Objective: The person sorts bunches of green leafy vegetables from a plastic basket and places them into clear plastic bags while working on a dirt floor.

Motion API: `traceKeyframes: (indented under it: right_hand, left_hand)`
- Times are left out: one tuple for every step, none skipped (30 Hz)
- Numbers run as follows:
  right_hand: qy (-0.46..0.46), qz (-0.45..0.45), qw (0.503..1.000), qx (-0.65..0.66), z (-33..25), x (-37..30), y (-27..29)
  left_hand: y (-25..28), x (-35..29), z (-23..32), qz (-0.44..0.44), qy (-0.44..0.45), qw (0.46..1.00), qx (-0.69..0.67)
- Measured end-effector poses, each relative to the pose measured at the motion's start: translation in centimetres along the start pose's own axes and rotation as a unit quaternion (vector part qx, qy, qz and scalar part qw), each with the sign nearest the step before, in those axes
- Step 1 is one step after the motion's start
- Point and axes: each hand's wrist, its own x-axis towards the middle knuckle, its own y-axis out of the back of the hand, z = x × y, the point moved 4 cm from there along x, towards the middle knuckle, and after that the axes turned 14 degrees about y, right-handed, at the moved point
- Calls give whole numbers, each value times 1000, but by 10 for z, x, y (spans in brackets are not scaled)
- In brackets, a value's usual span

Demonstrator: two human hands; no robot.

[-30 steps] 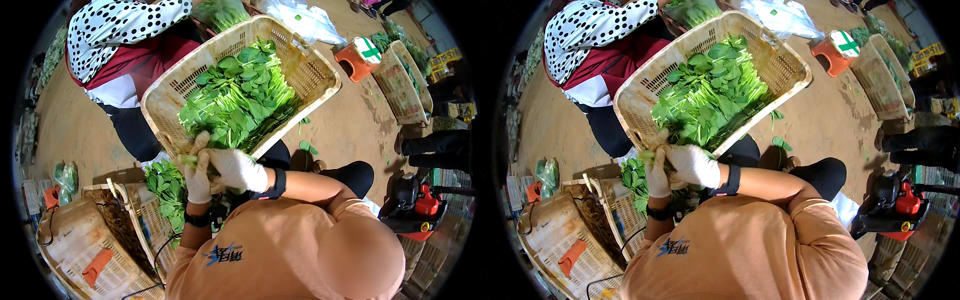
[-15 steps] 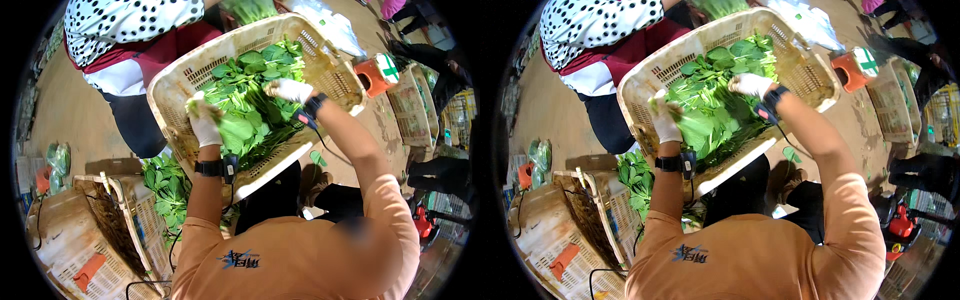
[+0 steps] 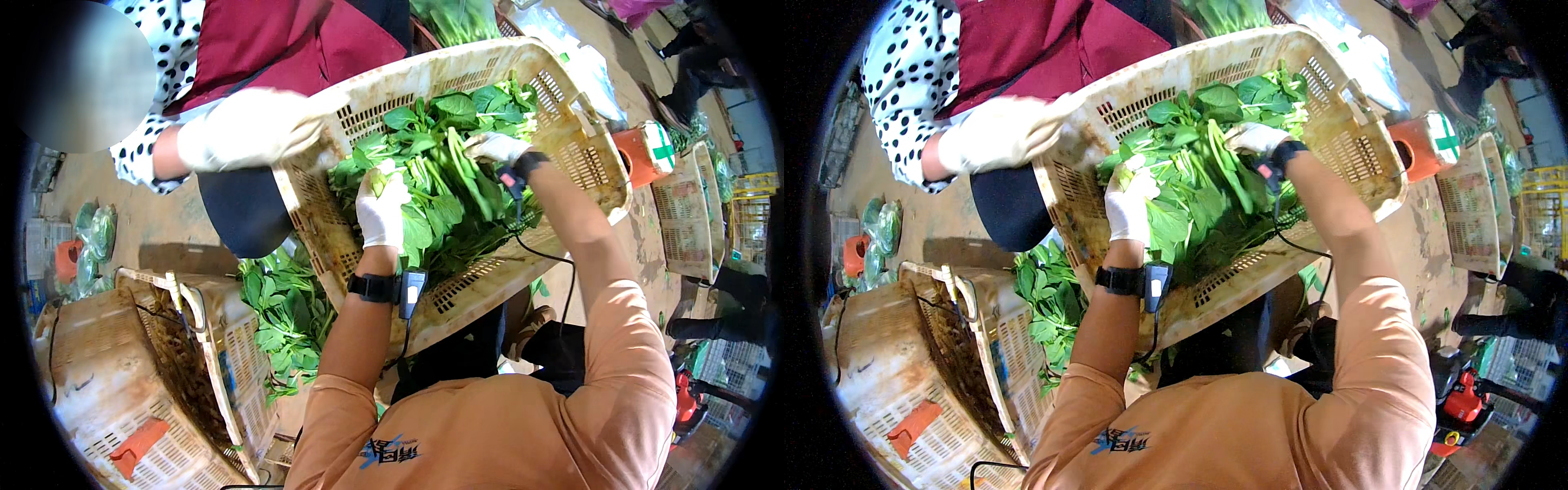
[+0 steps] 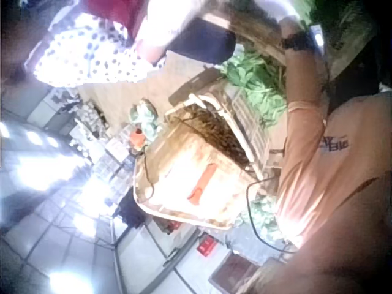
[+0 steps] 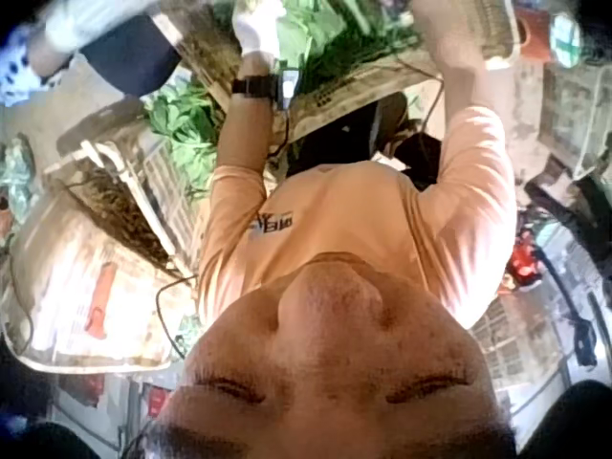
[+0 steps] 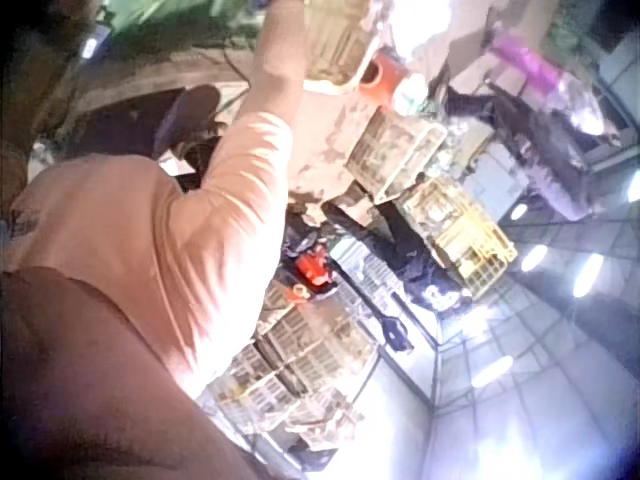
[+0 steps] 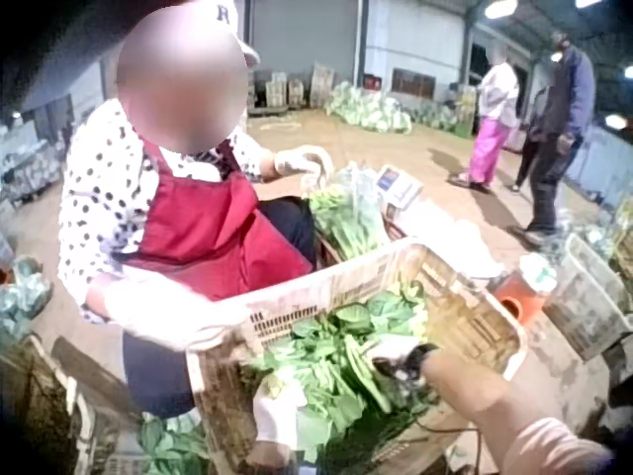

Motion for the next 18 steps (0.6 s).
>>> traceKeyframes:
  right_hand:
    - [7, -35, 995, 89, -27, -15, 8]
    - [18, -33, 992, 119, -73, -40, 9]
    - [29, 6, 988, 153, -62, -55, 27]
    - [72, -32, 976, 205, -74, -60, 25]
    - [117, -74, 956, 257, -94, -65, 18]
    - [123, -98, 953, 259, -109, -72, 10]
    - [124, -112, 922, 348, -119, -80, -2]
    - [122, -132, 909, 376, -131, -86, -19]
    - [120, -153, 894, 403, -140, -88, -32]
    - [95, -157, 925, 333, -124, -86, -36]
    - [58, -145, 950, 269, -141, -85, -54]
    - [166, -178, 942, 231, -144, -73, -70]
    - [271, -202, 922, 187, -145, -63, -78]
    - [225, -238, 943, 64, -146, -47, -74]
    - [225, -250, 941, 47, -165, -36, -67]
    - [197, -110, 970, 94, -146, -23, -44]
    - [168, 29, 976, 139, -117, -6, -23]
    - [83, 10, 996, 20, -76, 18, -5]
  left_hand:
    - [1, -2, 4, 6, 8, 1000, 9]
    - [2, -4, 8, 15, 17, 1000, 19]
    - [-9, -8, 7, 4, 35, 999, 29]
    - [-12, -10, 8, 12, 48, 997, 55]
    - [-14, -12, 10, 1, 44, 997, 67]
    - [-15, -13, 12, -10, 39, 996, 79]
    - [-20, -16, 13, -24, 37, 995, 93]
    - [-27, -21, 15, -94, 53, 990, 87]
    - [-34, -22, 13, -146, 39, 983, 101]
    - [-40, -26, 4, -205, 81, 973, 64]
    - [-40, -30, 0, -253, 119, 960, 27]
    - [-39, -28, 0, -269, 60, 958, 81]
    - [-28, -19, 1, -201, 40, 978, 29]
    - [-10, -9, 5, -131, 21, 991, -22]
    - [8, -3, 11, -57, -4, 996, -73]
    - [7, -9, 27, 2, -19, 1000, -6]
    - [5, -17, 46, 63, -39, 995, 60]
    - [10, -11, 47, 89, -60, 994, 5]
